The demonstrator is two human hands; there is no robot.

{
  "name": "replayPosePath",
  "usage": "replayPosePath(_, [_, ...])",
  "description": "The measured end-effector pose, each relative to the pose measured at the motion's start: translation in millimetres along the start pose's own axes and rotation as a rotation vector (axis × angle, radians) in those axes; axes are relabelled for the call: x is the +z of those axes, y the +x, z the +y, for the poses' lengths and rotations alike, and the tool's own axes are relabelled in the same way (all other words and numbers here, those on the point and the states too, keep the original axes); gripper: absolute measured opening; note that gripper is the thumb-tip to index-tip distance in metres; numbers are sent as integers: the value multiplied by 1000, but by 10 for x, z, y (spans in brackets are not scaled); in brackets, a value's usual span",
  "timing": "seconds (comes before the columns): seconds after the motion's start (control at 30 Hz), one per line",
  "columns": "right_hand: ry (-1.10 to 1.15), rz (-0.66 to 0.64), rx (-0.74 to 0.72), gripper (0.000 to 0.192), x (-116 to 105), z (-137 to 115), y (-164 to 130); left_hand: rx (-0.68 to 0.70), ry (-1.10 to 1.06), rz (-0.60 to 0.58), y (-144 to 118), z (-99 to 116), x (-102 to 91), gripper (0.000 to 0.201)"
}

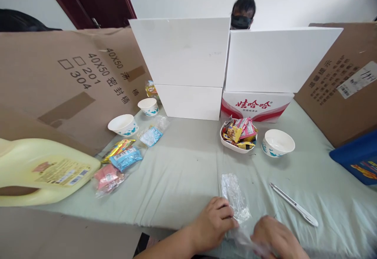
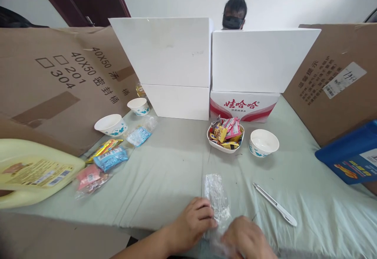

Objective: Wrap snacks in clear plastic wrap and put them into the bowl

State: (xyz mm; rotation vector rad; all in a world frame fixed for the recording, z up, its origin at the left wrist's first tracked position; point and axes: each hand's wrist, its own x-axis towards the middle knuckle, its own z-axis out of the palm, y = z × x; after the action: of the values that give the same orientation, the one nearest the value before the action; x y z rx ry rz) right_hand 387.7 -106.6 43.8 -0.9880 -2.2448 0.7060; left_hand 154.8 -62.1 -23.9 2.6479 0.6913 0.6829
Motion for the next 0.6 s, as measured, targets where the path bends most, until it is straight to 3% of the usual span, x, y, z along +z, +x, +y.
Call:
replayPosePath(0.13, [23, 13, 440, 21, 85, 249, 495, 17, -12, -75, 36, -13, -60, 14])
replayPosePath(0.23, [-67, 22, 628, 20, 213, 509, 797, 7, -24, -84, 53, -13, -83, 21])
replayPosePath(0.4, [-164, 34, 690, 31, 289, 656, 959, -20, -52, -44, 34, -15, -66, 19])
replayPosePath(0.6, [97, 53, 635, 65, 276, 562, 833, -74, -136, 14, 11, -1, -76, 26])
